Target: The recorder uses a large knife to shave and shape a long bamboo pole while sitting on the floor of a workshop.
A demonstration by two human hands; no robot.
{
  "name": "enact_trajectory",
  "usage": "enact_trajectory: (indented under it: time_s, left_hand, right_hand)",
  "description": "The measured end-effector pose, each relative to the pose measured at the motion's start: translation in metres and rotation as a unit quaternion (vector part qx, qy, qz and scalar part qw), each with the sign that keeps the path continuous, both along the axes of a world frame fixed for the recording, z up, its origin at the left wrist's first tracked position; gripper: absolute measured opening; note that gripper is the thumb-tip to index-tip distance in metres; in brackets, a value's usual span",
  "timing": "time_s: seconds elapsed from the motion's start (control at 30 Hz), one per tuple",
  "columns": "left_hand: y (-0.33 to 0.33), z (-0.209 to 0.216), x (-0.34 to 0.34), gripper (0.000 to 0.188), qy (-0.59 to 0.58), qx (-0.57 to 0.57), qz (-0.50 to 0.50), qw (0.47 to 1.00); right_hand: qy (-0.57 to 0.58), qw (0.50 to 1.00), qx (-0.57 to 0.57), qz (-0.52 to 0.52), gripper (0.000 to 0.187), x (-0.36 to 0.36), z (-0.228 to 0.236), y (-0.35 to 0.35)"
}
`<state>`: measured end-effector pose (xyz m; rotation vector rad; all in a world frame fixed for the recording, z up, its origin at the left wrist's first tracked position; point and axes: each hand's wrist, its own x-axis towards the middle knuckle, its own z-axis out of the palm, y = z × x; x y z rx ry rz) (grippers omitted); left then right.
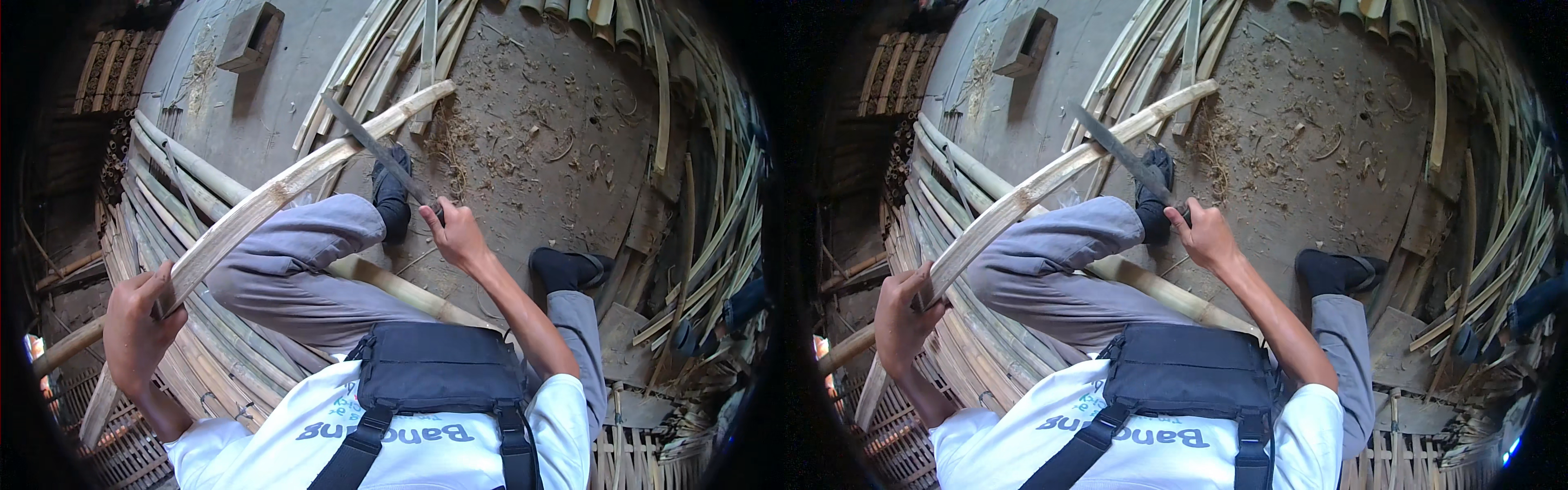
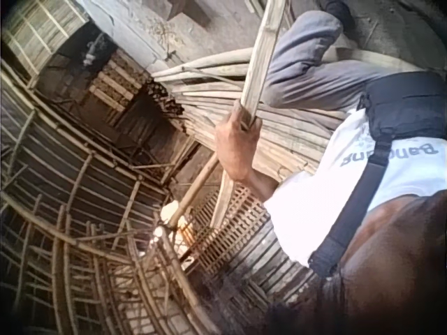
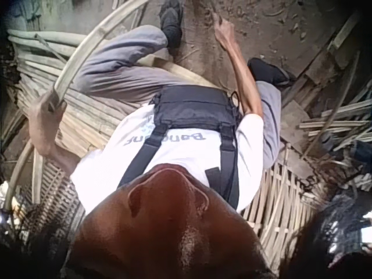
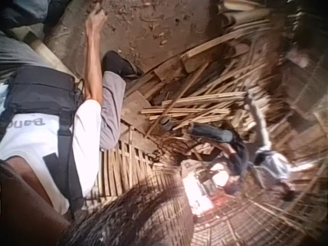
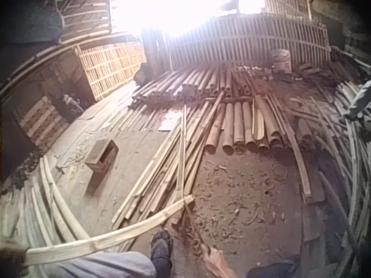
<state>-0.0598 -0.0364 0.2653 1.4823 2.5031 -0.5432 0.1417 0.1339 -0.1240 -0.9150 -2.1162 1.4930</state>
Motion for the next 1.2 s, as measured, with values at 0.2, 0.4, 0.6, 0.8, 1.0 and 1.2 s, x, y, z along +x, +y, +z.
enact_trajectory:
  time_s: [0.2, 0.4, 0.6, 0.8, 1.0, 1.2]
  left_hand:
    - [0.010, -0.006, -0.014, 0.055, -0.019, 0.008, -0.017, 1.000]
    - [0.008, 0.008, -0.002, 0.054, 0.002, 0.025, -0.010, 1.000]
    - [0.010, -0.008, -0.021, 0.054, -0.009, 0.023, -0.025, 0.999]
    - [0.004, 0.003, -0.018, 0.054, 0.021, 0.052, -0.062, 0.997]
    - [0.009, -0.003, -0.018, 0.055, 0.020, 0.012, 0.041, 0.999]
    - [0.000, 0.006, -0.033, 0.053, -0.054, 0.003, 0.022, 0.998]
  right_hand:
    - [-0.165, 0.973, -0.129, -0.100, 0.064, 0.024, -0.066, 0.049]
    - [-0.081, 0.993, -0.082, 0.015, 0.062, 0.015, -0.019, 0.024]
    - [-0.184, 0.961, -0.161, -0.126, 0.073, 0.017, -0.075, 0.068]
    - [-0.072, 0.991, -0.009, -0.108, 0.074, 0.005, -0.094, 0.060]
    - [-0.137, 0.974, -0.139, -0.118, 0.069, 0.009, -0.107, 0.061]
    - [-0.189, 0.949, -0.227, -0.113, 0.075, -0.021, -0.097, 0.087]
